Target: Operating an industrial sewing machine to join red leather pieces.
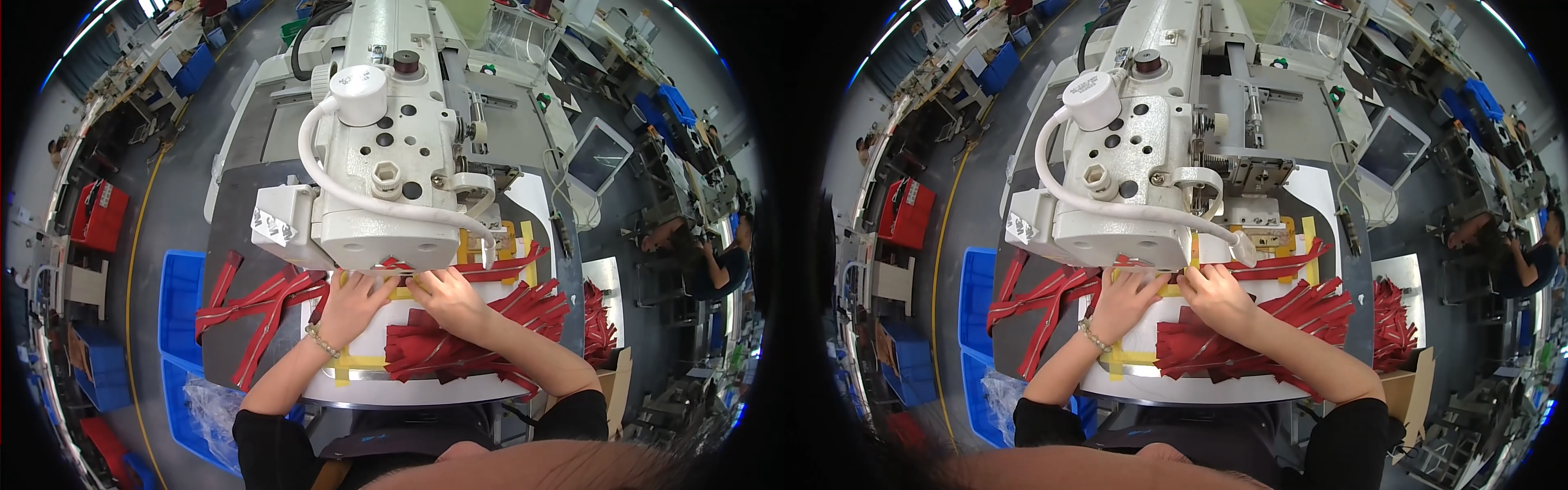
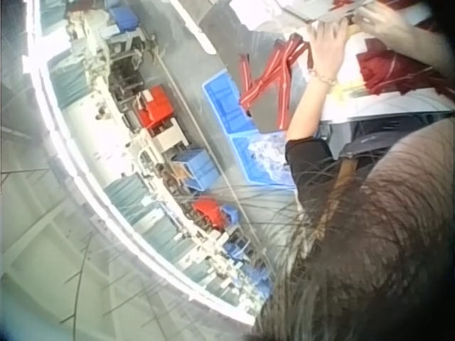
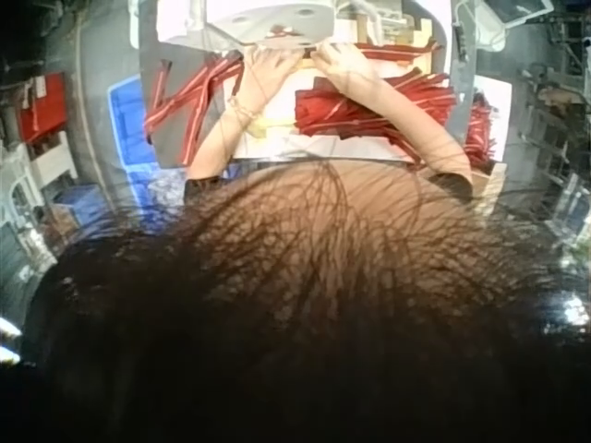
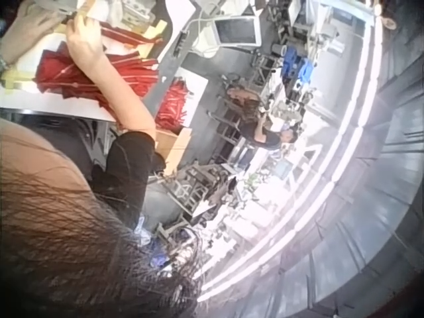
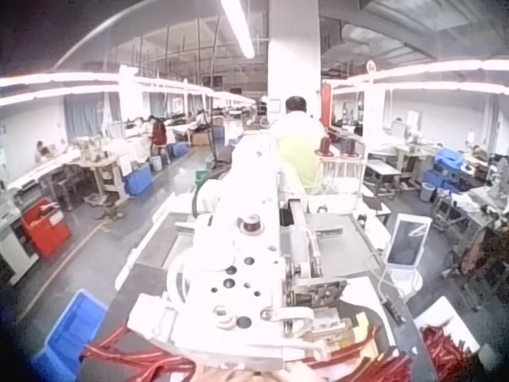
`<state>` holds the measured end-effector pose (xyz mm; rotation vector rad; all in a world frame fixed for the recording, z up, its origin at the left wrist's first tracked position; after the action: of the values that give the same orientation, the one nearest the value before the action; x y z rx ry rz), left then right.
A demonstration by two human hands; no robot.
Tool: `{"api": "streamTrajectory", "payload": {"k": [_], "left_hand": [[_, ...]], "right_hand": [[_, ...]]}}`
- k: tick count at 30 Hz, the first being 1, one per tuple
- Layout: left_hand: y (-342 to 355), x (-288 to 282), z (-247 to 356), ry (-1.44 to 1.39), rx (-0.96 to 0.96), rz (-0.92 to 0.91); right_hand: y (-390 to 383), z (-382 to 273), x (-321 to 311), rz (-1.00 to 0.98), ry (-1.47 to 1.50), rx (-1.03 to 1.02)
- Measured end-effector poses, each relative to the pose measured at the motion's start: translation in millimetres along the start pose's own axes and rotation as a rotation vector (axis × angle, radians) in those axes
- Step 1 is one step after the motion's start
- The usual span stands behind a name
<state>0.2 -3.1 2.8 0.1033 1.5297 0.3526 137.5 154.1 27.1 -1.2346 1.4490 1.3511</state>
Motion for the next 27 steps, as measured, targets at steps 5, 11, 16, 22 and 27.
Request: {"api": "streamTrajectory", "payload": {"k": [5, 11, 16, 22, 27], "left_hand": [[2, -1, 0, 0.042, 0.064, 0.071], [3, 1, -1, 0.108, 0.080, -0.036], [7, -2, -3, 0.047, 0.080, 0.018], [10, -3, 5, 0.136, 0.067, 0.025], [17, 0, 14, 0.162, 0.008, 0.003]], "right_hand": [[1, 1, 2, -0.024, 0.017, 0.017], [5, 5, 3, 0.117, -0.079, -0.071], [5, 7, 2, 0.082, -0.072, -0.122], [4, 5, 2, 0.078, -0.044, -0.069], [4, 2, 2, 0.080, -0.010, -0.063]]}}
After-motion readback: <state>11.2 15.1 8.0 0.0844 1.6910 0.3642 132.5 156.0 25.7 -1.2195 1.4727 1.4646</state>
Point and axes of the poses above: each hand's wrist, its own y-axis towards the middle knuckle, its own x-axis out of the palm, z = x × y, the point moved 1 cm from there along y, towards the middle knuckle, and after that the axes turned 1 degree about x, right-handed, at the moved point
